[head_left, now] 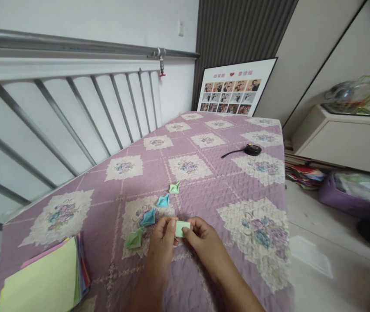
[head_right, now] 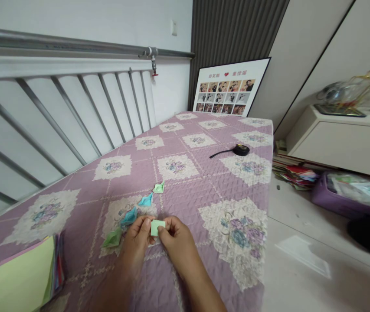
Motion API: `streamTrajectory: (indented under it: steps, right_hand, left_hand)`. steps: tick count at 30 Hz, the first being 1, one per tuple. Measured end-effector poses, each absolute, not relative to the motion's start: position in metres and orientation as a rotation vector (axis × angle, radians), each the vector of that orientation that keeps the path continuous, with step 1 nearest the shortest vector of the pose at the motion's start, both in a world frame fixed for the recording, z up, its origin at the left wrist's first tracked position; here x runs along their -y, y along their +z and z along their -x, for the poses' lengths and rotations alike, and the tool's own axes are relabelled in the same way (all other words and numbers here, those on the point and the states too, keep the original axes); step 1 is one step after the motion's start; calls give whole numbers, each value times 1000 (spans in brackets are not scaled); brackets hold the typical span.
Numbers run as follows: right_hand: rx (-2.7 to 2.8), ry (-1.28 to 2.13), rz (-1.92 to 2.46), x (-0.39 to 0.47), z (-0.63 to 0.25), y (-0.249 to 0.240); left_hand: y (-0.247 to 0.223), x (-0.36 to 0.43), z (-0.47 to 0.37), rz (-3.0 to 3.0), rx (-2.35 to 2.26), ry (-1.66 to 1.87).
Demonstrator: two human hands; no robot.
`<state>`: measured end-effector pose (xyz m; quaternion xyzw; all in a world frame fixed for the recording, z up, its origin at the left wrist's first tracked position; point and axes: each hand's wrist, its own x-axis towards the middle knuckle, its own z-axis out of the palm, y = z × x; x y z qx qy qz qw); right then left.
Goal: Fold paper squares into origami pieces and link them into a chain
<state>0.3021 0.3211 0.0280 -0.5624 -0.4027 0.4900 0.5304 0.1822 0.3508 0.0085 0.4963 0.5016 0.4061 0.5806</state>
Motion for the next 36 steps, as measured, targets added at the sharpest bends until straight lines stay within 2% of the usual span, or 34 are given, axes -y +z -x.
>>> streamTrajectory:
  steps: [5, 15, 36]
  right_hand:
    - [807, 1183, 1314, -322, -301, 26]
    - [958, 1059, 1288, -321, -299, 30]
    - [1092, 1082, 1266, -318, -299, 30]
  left_hand:
    - [10, -351, -185, -1199, -1102, 876]
    - [4, -354, -182, -1132, -1173, 900]
    - [12, -350, -185, -1148, -1098, 856]
